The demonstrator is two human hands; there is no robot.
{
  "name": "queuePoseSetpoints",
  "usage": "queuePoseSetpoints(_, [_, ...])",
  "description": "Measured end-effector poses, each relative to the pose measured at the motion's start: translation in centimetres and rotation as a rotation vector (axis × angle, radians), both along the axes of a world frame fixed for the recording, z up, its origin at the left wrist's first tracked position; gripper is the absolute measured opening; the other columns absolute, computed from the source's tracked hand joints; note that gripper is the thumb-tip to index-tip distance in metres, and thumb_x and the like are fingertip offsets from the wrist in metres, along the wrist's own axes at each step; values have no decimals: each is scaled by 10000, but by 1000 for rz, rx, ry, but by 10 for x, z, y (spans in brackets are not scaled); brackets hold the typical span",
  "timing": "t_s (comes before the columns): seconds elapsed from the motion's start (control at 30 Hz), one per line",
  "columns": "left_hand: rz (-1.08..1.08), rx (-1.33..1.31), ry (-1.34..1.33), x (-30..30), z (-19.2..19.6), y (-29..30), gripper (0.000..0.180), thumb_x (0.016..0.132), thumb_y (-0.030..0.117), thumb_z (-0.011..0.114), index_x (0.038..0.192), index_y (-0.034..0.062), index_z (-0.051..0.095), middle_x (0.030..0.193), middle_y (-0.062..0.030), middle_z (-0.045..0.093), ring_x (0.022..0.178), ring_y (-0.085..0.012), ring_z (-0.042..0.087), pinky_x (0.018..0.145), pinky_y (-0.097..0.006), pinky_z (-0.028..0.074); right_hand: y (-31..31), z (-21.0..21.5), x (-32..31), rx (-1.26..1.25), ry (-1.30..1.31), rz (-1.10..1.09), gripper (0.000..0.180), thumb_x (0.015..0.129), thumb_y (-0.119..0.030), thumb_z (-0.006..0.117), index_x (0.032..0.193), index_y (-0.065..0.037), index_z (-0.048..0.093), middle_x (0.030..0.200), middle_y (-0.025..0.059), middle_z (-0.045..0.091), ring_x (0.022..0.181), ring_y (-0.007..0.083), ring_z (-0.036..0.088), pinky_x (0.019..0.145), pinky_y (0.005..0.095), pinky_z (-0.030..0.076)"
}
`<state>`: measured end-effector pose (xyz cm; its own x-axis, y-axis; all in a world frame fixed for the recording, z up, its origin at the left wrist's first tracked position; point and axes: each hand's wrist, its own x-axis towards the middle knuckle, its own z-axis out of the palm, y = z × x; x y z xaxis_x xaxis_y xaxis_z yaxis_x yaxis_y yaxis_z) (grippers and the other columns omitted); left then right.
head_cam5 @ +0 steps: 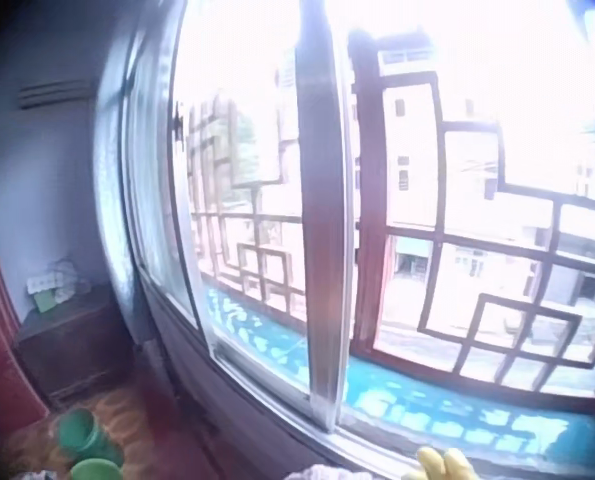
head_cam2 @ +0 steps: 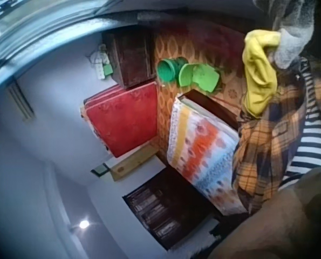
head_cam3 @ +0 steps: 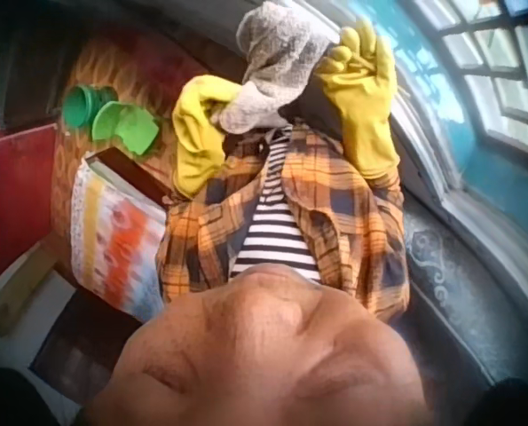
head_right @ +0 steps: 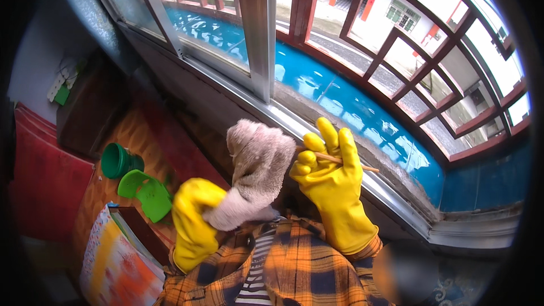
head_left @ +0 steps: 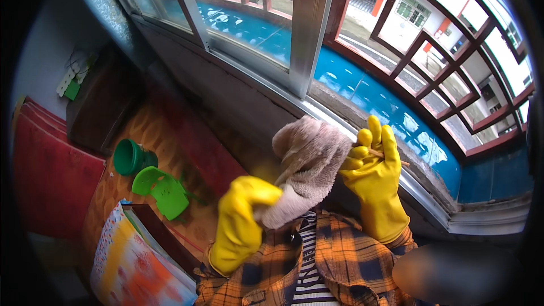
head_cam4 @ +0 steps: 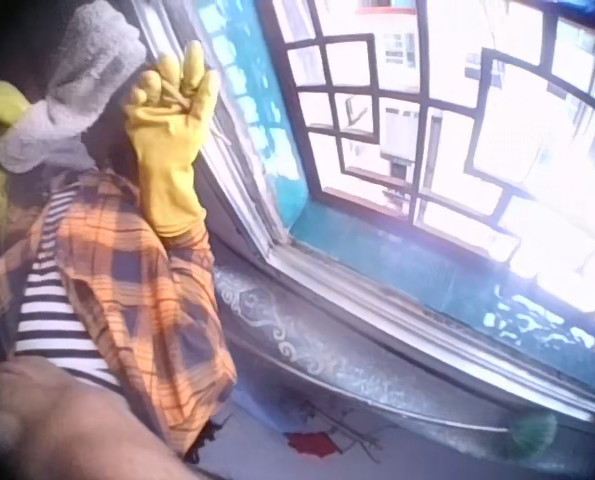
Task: The person uses a cloth and a thin stick to clean the window frame and sill. They repeatedly wipe the frame, scrape along the edges with the stick, and wipe the sill area.
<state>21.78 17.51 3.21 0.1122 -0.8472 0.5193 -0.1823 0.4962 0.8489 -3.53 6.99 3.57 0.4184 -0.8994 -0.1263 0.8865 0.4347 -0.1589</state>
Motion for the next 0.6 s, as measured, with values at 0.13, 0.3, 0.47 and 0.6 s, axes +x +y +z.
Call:
queuePoseSetpoints(0.13, [-80,323,396,-6,20,-13,587,1075,182,712,1568,-71,520,1127,-97,779,1003,-161,721,962,-297,549,-3,1,-4,0,-54,19,484,1141,-530,521,1400,-201,765,1213,164,820,921,337,706,827,462,531])
queuePoseSetpoints(0.3, [149,452,224,-32,23,-25,291,1015,112,793,1277,-10,758,980,-26,757,859,-90,691,808,-253,550,-2,-6,-8,-72,-19,69,540,1135,-541,533,1389,-123,761,1191,200,818,944,343,697,875,462,529])
queuePoseSetpoints(0.47, [244,261,226,-33,22,-34,168,1035,84,768,1177,0,737,1065,-68,776,871,-89,704,756,-252,561,-3,-9,-20,-140,38,8,591,1139,-549,519,1401,-66,737,1193,236,807,953,351,695,892,462,533])
queuePoseSetpoints(0.6, [356,-12,-452,-36,44,-49,315,940,98,860,1212,9,728,1165,-154,769,912,-231,767,808,-319,601,-4,-13,-21,-173,62,-3,620,1152,-534,496,1401,-9,715,1197,267,796,963,355,699,906,471,537])
